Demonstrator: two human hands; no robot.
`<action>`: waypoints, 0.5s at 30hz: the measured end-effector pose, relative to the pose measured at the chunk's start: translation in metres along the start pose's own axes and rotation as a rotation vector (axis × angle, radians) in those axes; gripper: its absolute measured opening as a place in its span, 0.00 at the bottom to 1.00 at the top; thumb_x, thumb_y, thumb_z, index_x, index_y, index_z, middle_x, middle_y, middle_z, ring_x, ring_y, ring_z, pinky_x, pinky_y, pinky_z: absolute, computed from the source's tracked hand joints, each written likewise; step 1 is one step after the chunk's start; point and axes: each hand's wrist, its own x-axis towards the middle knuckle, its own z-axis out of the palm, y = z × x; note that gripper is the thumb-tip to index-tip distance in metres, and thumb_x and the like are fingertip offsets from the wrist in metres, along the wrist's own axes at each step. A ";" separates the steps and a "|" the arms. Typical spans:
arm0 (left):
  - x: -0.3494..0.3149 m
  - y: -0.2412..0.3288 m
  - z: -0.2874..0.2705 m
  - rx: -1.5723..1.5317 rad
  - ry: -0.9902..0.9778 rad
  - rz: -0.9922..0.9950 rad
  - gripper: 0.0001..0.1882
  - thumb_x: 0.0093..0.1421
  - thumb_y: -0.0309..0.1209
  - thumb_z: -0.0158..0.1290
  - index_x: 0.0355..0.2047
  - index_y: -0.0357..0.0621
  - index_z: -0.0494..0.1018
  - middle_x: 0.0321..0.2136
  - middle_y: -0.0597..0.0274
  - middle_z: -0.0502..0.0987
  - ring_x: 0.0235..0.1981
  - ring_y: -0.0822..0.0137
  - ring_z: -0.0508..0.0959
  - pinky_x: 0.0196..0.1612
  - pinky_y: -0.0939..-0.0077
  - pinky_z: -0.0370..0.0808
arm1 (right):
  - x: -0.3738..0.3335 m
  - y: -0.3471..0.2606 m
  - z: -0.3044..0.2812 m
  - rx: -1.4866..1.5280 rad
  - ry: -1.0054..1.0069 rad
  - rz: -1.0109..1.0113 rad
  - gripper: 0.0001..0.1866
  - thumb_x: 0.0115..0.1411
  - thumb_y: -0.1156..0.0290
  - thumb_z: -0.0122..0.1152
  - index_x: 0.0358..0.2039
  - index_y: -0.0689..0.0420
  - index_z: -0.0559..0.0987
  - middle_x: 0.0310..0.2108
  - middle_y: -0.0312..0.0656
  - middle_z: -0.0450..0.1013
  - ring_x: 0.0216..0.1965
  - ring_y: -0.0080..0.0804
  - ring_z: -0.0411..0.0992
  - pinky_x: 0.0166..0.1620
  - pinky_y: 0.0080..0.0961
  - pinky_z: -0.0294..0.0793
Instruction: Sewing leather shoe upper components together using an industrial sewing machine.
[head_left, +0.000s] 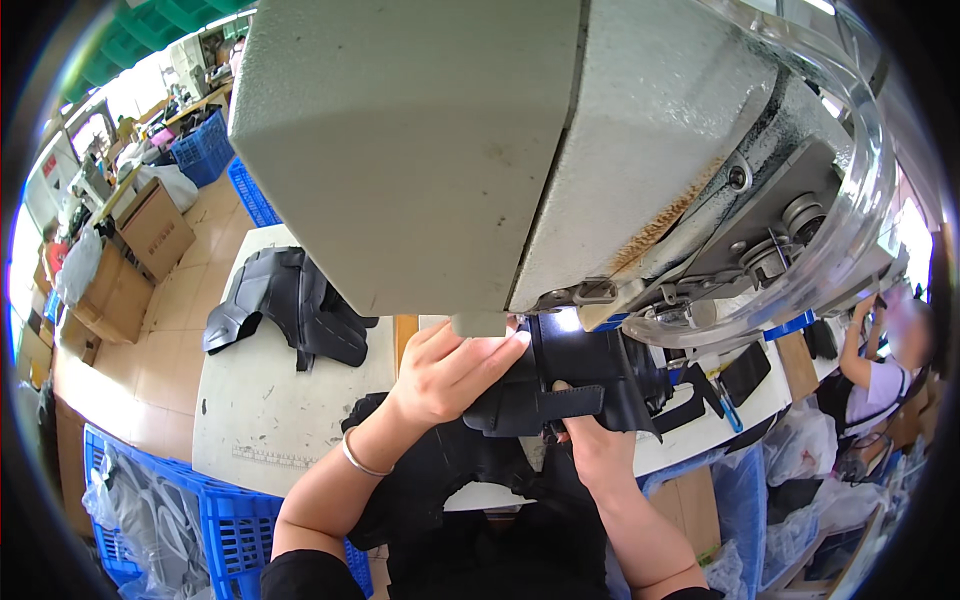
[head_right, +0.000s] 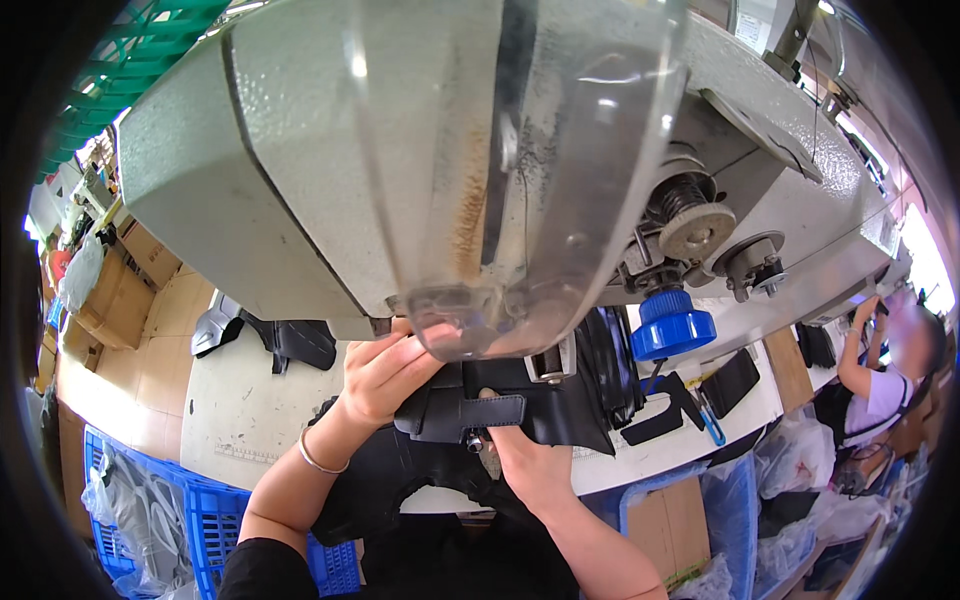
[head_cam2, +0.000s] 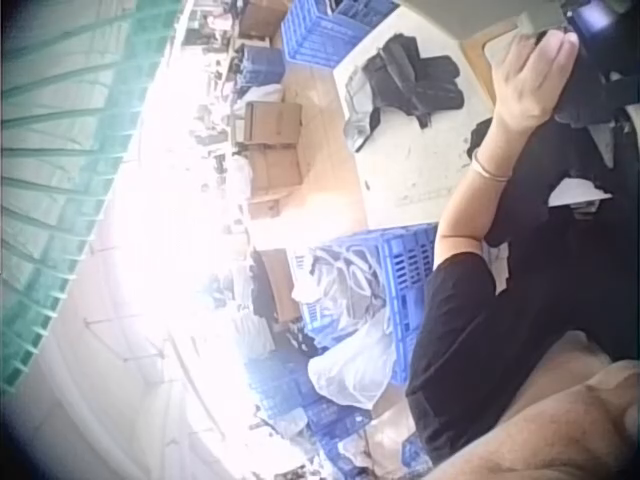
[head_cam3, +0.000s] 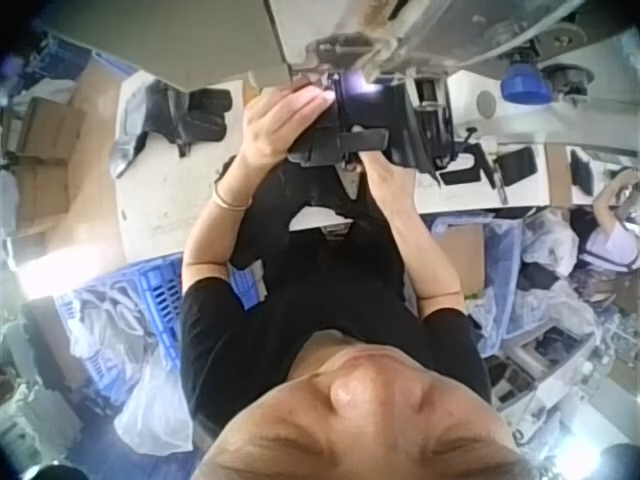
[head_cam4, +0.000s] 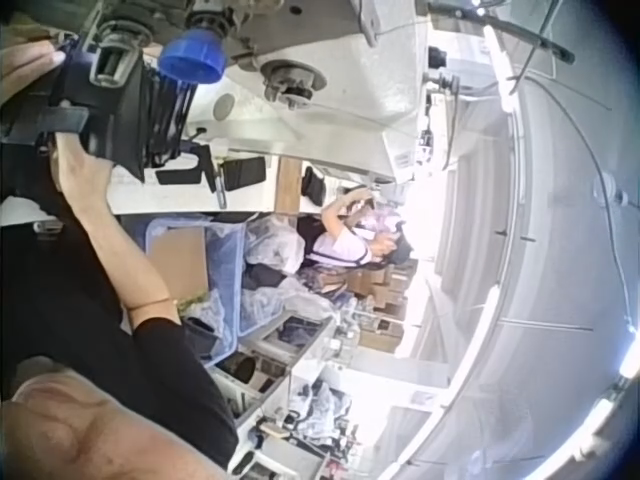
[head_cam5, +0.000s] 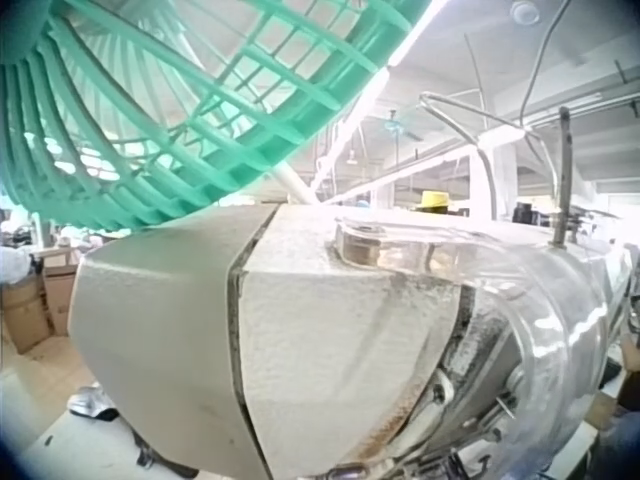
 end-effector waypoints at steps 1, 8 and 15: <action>0.000 -0.002 0.000 -0.005 0.000 0.008 0.16 0.39 0.23 0.59 0.32 0.37 0.79 0.27 0.64 0.75 0.32 0.66 0.78 0.30 0.76 0.75 | 0.002 0.005 0.000 -0.038 0.005 -0.076 0.11 0.58 0.79 0.58 0.42 0.57 0.80 0.27 0.35 0.72 0.22 0.21 0.70 0.26 0.20 0.69; 0.006 0.008 -0.015 0.051 -0.130 0.026 0.17 0.39 0.23 0.58 0.34 0.37 0.79 0.29 0.62 0.76 0.32 0.66 0.78 0.30 0.77 0.77 | 0.009 -0.001 0.002 0.269 0.057 0.097 0.04 0.58 0.77 0.61 0.35 0.58 0.77 0.25 0.33 0.72 0.21 0.16 0.68 0.20 0.14 0.64; -0.005 0.032 -0.010 0.137 -0.042 0.027 0.10 0.45 0.23 0.55 0.30 0.36 0.80 0.35 0.55 0.79 0.41 0.58 0.81 0.34 0.74 0.79 | 0.009 0.000 0.005 0.347 0.108 0.110 0.09 0.58 0.77 0.61 0.40 0.57 0.76 0.30 0.32 0.74 0.26 0.14 0.71 0.20 0.10 0.67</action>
